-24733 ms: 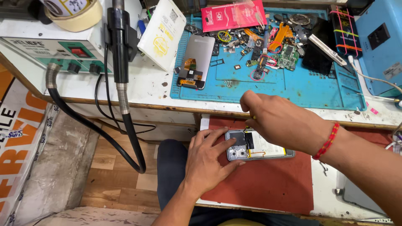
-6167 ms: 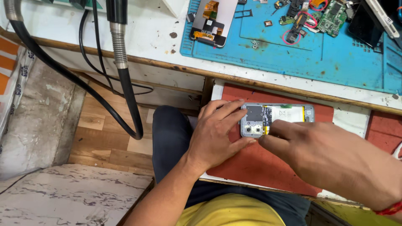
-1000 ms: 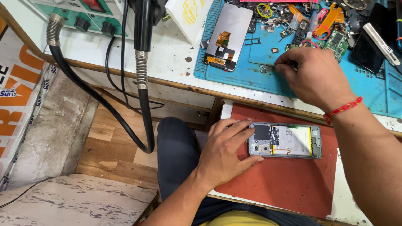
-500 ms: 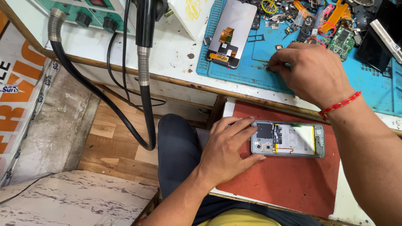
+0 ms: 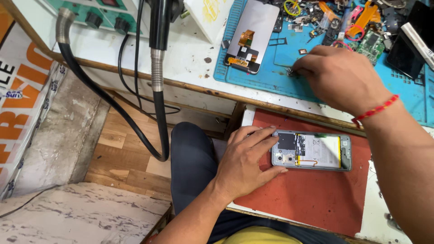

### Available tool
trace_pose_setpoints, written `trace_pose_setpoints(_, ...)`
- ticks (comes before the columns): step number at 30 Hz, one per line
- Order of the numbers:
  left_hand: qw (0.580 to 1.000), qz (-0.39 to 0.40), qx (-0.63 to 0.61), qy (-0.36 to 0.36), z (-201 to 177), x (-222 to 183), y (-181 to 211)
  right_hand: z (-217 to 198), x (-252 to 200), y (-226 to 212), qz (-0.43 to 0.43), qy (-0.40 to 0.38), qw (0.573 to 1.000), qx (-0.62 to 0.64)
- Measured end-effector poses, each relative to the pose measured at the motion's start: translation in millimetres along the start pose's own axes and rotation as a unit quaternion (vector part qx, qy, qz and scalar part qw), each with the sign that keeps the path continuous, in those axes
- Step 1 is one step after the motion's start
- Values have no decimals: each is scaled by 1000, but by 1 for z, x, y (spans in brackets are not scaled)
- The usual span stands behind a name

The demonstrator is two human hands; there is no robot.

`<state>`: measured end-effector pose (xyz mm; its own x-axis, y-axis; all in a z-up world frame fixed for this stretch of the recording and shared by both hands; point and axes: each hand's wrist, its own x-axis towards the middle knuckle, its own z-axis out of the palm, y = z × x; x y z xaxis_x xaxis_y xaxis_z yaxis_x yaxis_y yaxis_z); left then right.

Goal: The person disassembles a mobile phone using a screwdriver. They remove screws from the internal chassis, lift small components, and set the screws aside on a blue workspace.

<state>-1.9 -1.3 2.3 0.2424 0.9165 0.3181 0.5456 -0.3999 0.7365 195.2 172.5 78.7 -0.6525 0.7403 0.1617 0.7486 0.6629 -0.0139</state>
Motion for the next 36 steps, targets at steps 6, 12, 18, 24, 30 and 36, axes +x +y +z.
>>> trace_pose_setpoints(6,1000,-1,-2,8,3,-1,-2,-6,-7,1,28,-22,999,21)
trace_pose_setpoints(12,1000,-1,1,5,2,0,-1,-9,2,-12,63,-55,996,12)
trace_pose_setpoints(18,1000,0,-7,6,0,2,0,-14,16,-23,142,-105,984,1)
trace_pose_setpoints(24,1000,-1,-6,10,0,1,0,-15,33,-23,132,-156,978,-50)
trace_pose_setpoints(30,1000,4,-7,16,-1,1,1,-16,42,-21,119,-208,968,-72)
trace_pose_setpoints(36,1000,0,-3,19,0,-3,0,-13,27,-21,129,-172,976,-20)
